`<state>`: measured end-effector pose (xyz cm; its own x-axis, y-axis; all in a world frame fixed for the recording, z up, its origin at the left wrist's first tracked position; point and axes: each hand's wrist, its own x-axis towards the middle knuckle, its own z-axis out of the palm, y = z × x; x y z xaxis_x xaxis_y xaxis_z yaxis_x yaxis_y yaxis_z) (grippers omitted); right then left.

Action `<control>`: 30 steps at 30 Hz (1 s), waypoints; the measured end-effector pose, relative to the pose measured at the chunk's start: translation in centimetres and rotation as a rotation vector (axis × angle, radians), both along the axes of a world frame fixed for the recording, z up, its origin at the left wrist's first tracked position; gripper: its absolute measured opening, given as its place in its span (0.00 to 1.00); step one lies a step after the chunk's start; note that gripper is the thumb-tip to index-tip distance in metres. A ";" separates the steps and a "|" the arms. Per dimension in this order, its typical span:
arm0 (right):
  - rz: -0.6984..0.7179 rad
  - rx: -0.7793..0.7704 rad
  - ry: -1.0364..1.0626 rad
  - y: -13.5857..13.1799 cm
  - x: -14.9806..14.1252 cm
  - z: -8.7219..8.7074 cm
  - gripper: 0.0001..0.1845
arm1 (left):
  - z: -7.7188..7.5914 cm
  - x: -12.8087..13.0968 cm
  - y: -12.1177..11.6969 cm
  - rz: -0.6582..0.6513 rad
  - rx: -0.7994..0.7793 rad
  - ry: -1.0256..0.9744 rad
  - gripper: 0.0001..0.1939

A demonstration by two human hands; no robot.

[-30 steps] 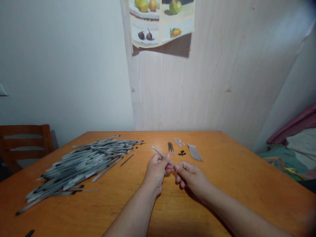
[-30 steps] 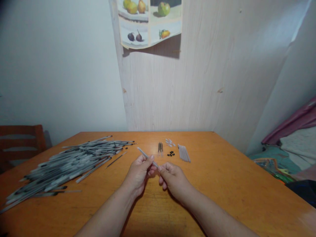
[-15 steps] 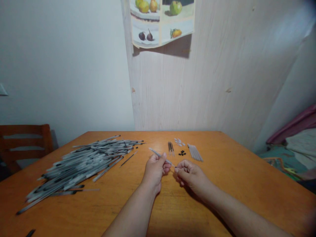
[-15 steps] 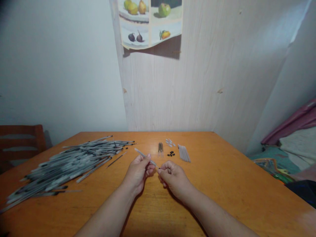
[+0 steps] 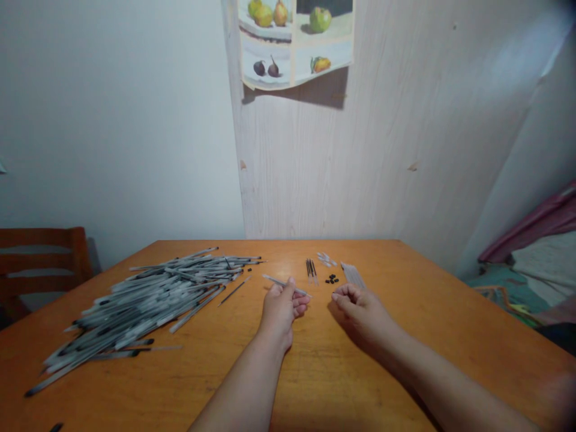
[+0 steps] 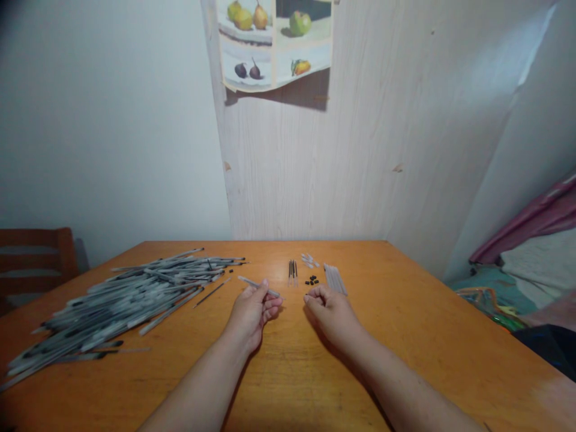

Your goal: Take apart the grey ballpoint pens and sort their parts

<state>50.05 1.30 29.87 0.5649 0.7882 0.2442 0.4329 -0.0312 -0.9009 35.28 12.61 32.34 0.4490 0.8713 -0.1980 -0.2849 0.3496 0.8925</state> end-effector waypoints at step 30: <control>-0.228 -0.686 -0.783 3.0 4.6 2.3 0.17 | -0.6 0.4 0.1 -0.010 0.011 0.013 0.16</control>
<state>54.63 4.27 32.20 0.5944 0.7906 0.1472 0.8039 -0.5797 -0.1329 35.72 12.72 31.75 0.4547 0.8692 -0.1940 -0.2698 0.3420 0.9001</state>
